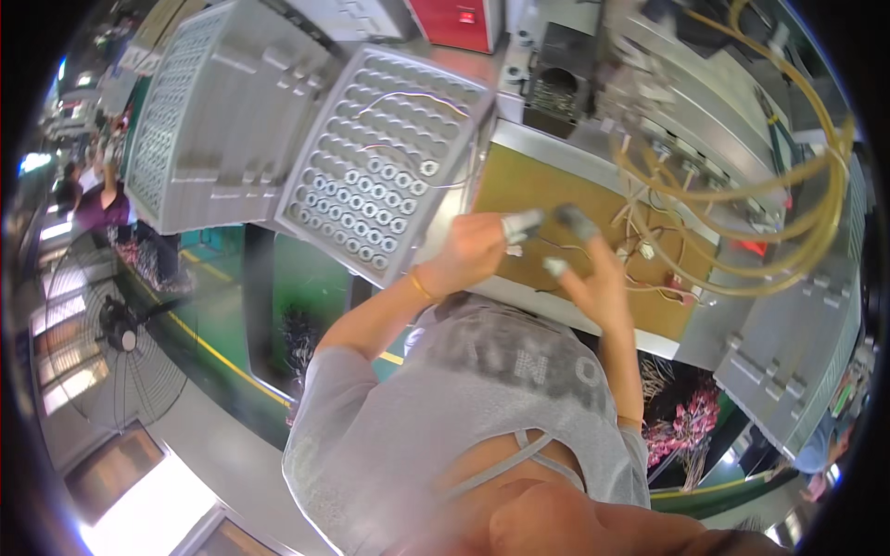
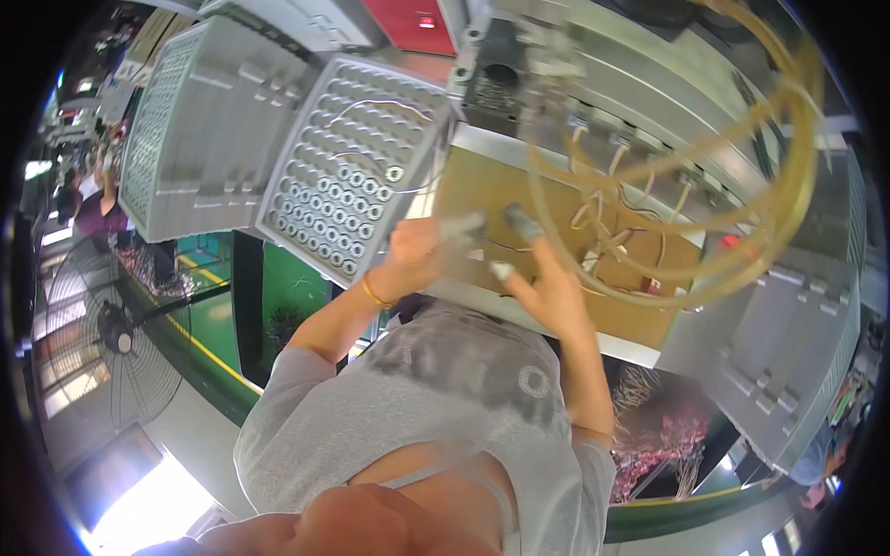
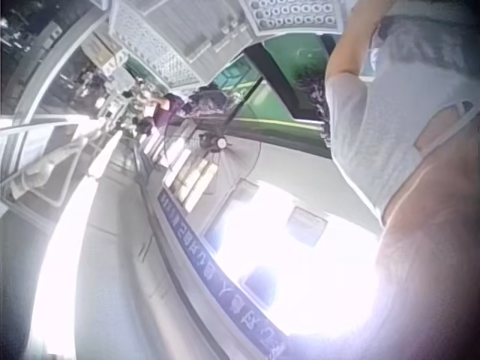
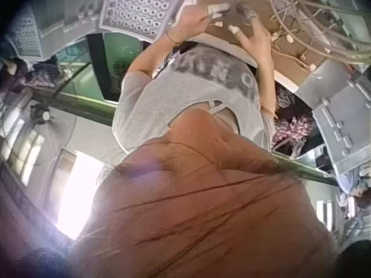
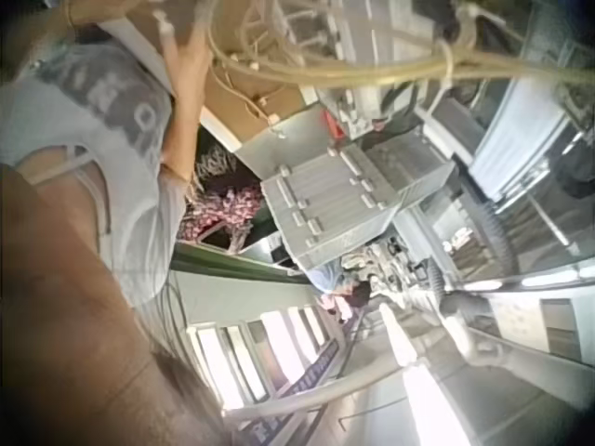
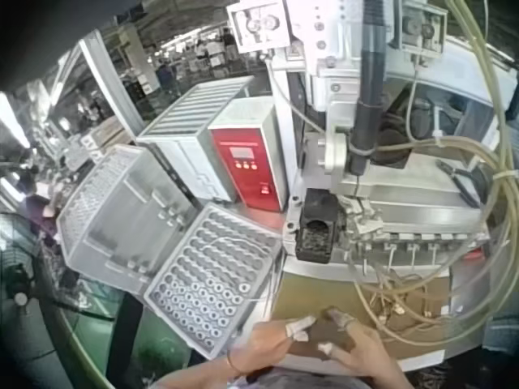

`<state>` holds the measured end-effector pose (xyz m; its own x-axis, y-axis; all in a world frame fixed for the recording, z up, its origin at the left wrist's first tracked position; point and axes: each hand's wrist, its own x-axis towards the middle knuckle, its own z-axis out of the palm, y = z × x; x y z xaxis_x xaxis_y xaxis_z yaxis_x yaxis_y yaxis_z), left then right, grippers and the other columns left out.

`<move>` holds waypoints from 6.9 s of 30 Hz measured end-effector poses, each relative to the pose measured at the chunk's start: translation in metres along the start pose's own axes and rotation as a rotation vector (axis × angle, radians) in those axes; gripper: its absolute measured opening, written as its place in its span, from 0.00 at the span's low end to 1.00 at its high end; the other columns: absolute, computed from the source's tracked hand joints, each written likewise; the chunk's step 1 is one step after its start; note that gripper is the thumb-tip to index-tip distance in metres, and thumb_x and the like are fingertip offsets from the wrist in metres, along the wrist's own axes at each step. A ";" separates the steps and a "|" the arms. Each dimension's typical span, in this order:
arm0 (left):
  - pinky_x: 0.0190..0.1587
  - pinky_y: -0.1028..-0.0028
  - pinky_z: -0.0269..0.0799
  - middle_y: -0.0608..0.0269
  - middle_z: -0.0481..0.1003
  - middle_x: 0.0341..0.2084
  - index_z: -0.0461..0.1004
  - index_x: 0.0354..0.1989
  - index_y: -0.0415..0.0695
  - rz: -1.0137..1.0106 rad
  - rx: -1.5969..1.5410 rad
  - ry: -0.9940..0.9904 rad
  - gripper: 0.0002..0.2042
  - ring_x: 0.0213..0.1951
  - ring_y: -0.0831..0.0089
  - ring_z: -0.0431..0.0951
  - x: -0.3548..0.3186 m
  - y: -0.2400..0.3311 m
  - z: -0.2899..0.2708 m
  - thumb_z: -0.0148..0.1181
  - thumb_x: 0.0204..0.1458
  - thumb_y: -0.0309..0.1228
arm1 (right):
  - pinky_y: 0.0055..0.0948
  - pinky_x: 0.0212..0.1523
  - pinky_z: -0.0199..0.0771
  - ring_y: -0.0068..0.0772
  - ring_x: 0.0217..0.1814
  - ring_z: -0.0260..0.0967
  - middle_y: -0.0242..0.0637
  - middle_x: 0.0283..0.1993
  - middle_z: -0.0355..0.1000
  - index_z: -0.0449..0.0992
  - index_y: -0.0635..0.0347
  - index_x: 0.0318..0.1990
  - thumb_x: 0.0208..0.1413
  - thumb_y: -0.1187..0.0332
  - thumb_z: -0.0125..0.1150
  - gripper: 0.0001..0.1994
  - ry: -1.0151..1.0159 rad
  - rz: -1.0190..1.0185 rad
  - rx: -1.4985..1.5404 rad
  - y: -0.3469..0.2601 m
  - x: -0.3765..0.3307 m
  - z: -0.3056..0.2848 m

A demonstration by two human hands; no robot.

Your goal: Operating a manual assembly machine to process or test small electronic components.

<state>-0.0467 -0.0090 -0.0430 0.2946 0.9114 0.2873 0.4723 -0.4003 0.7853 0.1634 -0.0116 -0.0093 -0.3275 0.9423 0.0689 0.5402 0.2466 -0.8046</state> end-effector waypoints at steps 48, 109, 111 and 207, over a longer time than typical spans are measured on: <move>0.39 0.80 0.71 0.61 0.71 0.43 0.68 0.47 0.37 -0.267 -0.817 -0.057 0.17 0.40 0.76 0.72 0.021 0.051 0.009 0.54 0.46 0.17 | 0.13 0.20 0.57 0.09 0.21 0.58 0.25 0.20 0.67 0.70 0.66 0.24 0.39 0.76 0.59 0.04 0.125 0.146 0.418 -0.020 0.007 -0.021; 0.34 0.82 0.67 0.63 0.73 0.34 0.69 0.44 0.36 -0.539 -0.906 -0.090 0.12 0.34 0.78 0.72 0.023 0.029 0.044 0.52 0.50 0.24 | 0.42 0.26 0.64 0.52 0.27 0.67 0.51 0.27 0.68 0.65 0.64 0.40 0.44 0.74 0.48 0.13 0.957 0.138 -0.888 0.207 -0.004 -0.230; 0.34 0.82 0.67 0.63 0.73 0.34 0.69 0.44 0.36 -0.539 -0.910 -0.076 0.12 0.34 0.78 0.72 0.021 0.026 0.044 0.52 0.50 0.24 | 0.44 0.28 0.65 0.51 0.28 0.67 0.50 0.29 0.68 0.65 0.65 0.39 0.43 0.75 0.47 0.12 0.933 0.099 -0.989 0.204 0.003 -0.229; 0.38 0.61 0.71 0.42 0.74 0.27 0.72 0.27 0.34 0.043 1.045 0.216 0.15 0.33 0.52 0.75 0.317 0.250 -0.016 0.57 0.42 0.37 | 0.52 0.51 0.52 0.43 0.53 0.58 0.41 0.43 0.67 0.69 0.55 0.43 0.44 0.53 0.53 0.21 0.742 -0.175 -0.950 0.121 0.101 -0.234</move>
<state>0.1511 0.1820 0.2533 0.2235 0.8511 0.4750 0.9731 -0.2229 -0.0584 0.3768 0.1664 0.0386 -0.0980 0.7037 0.7037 0.9872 0.1579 -0.0204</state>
